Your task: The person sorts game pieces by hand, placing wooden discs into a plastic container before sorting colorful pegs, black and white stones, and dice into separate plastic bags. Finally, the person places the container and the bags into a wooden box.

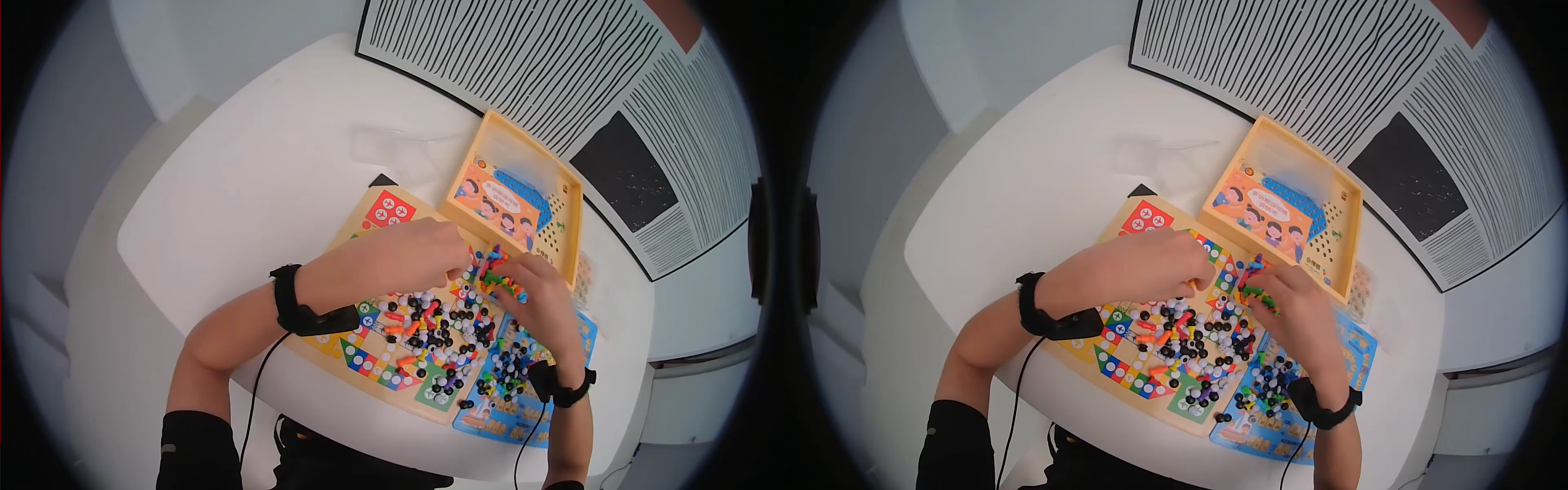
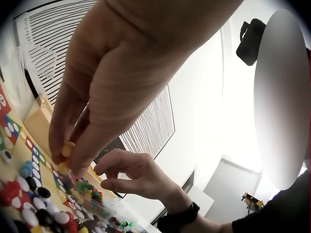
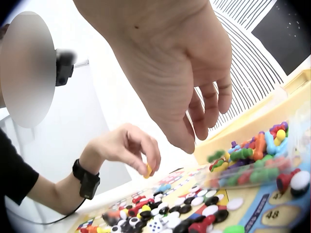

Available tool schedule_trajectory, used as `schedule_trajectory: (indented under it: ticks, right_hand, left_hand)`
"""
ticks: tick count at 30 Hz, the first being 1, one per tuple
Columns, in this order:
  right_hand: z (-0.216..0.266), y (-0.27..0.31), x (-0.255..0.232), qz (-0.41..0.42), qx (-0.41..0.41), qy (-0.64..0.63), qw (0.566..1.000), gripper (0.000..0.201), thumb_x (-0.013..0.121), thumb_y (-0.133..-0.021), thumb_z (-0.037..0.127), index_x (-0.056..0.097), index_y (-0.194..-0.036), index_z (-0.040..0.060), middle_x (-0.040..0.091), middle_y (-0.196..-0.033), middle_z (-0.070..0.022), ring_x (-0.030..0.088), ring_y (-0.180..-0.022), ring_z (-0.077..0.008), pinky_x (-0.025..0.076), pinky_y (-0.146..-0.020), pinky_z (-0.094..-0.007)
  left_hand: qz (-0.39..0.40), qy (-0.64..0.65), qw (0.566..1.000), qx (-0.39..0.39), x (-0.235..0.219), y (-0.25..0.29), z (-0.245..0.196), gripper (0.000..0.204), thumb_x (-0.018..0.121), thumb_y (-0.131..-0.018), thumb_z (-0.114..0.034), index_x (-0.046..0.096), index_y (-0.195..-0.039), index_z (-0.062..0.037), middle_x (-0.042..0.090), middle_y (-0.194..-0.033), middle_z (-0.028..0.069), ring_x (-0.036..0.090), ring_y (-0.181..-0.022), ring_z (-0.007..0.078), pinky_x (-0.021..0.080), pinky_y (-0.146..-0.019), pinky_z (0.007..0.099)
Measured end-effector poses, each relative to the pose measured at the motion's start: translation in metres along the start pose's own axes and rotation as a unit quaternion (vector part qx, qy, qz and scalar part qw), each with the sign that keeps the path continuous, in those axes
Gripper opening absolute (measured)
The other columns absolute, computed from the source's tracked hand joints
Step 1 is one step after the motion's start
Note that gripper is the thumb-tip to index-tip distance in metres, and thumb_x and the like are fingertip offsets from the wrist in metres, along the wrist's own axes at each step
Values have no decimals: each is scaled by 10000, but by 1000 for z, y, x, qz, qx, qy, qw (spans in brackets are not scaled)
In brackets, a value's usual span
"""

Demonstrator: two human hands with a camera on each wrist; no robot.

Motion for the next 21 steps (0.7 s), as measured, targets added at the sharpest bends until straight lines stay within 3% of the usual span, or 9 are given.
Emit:
schedule_trajectory:
  ticks: [1,3,4,6,8,14,17,19,21]
  right_hand:
    - [2,0,3,-2,1,2,1000,179,798,-821,75,746,-991,56,712,-1045,-74,694,-965,-278,580,-844,-389]
    - [37,-1,23,35,-108,-57,992,193,787,-826,72,742,-1014,63,706,-1077,-58,692,-971,-263,579,-849,-379]
    - [44,-2,30,35,-108,-57,992,193,787,-826,72,742,-1014,63,706,-1077,-58,692,-971,-263,579,-849,-379]
    - [65,-1,48,67,-172,-51,981,222,771,-825,69,735,-1044,71,698,-1094,-48,688,-969,-247,578,-840,-375]
    - [67,0,62,82,-186,-34,979,237,758,-822,77,728,-1058,76,692,-1084,-44,685,-963,-237,577,-833,-374]
    - [63,5,58,117,-173,-6,978,172,751,-840,104,728,-1008,78,695,-1027,-49,694,-935,-248,581,-820,-384]
    - [51,13,24,79,-115,-72,988,184,769,-844,85,736,-1025,74,709,-1023,-60,711,-934,-268,583,-809,-387]
    - [20,20,-5,9,-24,-106,994,214,791,-841,54,742,-1049,65,722,-1055,-74,720,-946,-286,583,-802,-387]
    - [-1,28,-23,-35,6,-74,997,223,793,-838,35,744,-1054,57,727,-1064,-82,719,-951,-291,580,-807,-390]
  left_hand:
    - [0,0,1000,3,-1,-6,-2,74,738,-884,-86,727,-880,-13,709,-827,109,709,-848,312,561,-767,426]
    - [-20,-5,998,-61,-6,-14,7,91,732,-901,-102,737,-920,-13,732,-884,111,712,-880,316,559,-812,432]
    - [-19,-6,998,-61,-8,-14,5,91,732,-901,-102,737,-920,-13,732,-884,111,712,-880,316,559,-812,432]
    - [-130,58,988,-62,-32,-11,1,106,727,-913,-103,747,-961,-11,753,-941,118,715,-897,320,561,-832,431]
    - [-139,62,987,-55,-37,-12,0,121,727,-915,-106,751,-983,-9,760,-966,122,717,-891,318,566,-826,422]
    - [-111,162,975,-105,-41,-16,10,161,727,-928,-82,760,-1064,-3,778,-1001,115,744,-906,250,582,-813,374]
    - [-79,257,953,-139,-38,-14,10,173,727,-935,-63,762,-1092,-2,780,-1033,110,751,-948,202,586,-842,341]
    - [-65,292,943,-146,-31,-15,12,174,728,-938,-56,762,-1100,-1,777,-1058,107,750,-971,183,588,-866,325]
    - [-81,335,935,-87,-23,-20,8,199,737,-949,-66,749,-1137,0,765,-1132,94,750,-986,166,589,-905,304]
Point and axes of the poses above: each hand's wrist, its own y-axis away from the middle knuckle, its own x-axis out of the palm, z = x × y, the point moved 9 cm from there along -y, towards the middle knuckle
